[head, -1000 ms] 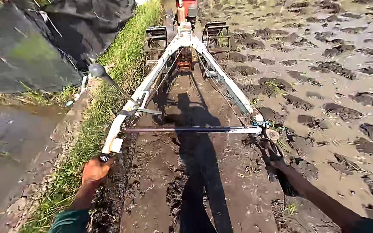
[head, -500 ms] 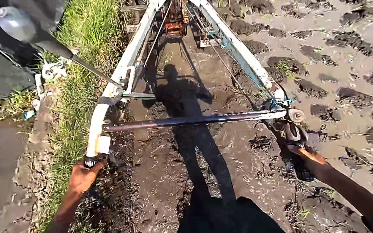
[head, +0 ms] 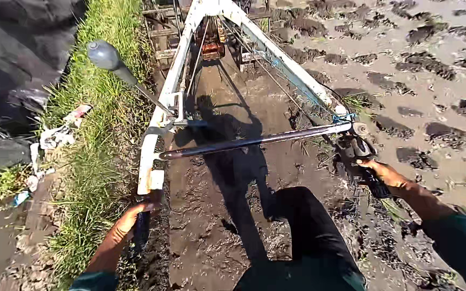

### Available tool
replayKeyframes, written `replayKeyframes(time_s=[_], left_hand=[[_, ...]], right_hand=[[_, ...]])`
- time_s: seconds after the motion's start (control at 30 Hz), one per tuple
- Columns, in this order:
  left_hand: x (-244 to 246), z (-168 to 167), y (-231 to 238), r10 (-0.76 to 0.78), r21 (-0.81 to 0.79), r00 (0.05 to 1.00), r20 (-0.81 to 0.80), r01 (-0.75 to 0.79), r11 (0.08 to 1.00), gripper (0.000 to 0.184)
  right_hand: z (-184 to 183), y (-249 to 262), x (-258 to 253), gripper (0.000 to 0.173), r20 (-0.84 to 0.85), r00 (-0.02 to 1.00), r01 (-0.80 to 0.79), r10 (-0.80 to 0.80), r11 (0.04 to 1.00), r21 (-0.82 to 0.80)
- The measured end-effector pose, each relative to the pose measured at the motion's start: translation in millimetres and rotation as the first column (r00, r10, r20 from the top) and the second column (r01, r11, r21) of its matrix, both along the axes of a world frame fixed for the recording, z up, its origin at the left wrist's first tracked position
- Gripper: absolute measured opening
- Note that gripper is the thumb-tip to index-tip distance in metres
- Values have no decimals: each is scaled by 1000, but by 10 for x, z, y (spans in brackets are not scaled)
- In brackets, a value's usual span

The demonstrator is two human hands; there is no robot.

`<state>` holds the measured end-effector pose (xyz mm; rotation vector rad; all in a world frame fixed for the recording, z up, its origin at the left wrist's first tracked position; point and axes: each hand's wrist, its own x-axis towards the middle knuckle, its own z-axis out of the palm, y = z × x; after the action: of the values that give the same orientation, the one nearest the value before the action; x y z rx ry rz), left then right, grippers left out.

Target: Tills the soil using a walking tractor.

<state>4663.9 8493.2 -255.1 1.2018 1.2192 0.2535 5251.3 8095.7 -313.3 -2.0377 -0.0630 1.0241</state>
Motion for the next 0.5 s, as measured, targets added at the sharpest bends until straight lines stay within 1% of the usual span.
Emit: replayKeyframes(time_s=[0.03,0.07,0.13,0.17,0.2,0.27,0.3,0.4,0.43,0.5], left_hand=[[137,19,106,-9,-16,1000,-23,9,1000,20],[305,69,207,-9,-25,996,-91,6,1000,16],[672,199,416,15,-43,973,-231,-25,999,16],[875,243,503,50,-24,959,-277,-59,998,17],[1076,263,566,111,34,946,-305,-105,994,18],[1422,283,714,212,150,912,-350,-169,974,23],[1547,281,831,241,181,896,-374,-185,966,27],[1844,247,1303,276,178,887,-369,-224,958,31],[1935,234,1459,294,174,886,-358,-246,953,32],[2109,214,1775,309,172,881,-358,-263,949,31]], right_hand=[[-17,122,157,37,3,1000,1,-1,1000,-5],[-42,247,320,37,13,1000,-2,2,1000,-8],[-126,508,668,40,21,1000,-2,1,1000,17],[-150,646,839,40,24,1000,-7,6,1000,28],[-162,778,1007,39,26,999,-19,18,999,40],[-101,1092,1180,37,35,999,-15,13,999,46],[-36,1267,1212,38,12,1000,-12,11,999,37],[161,1849,1294,35,13,1000,20,-20,1000,11],[152,2013,1366,34,20,1000,24,-25,1000,18],[21,2237,1648,38,6,1000,-12,11,999,50]])
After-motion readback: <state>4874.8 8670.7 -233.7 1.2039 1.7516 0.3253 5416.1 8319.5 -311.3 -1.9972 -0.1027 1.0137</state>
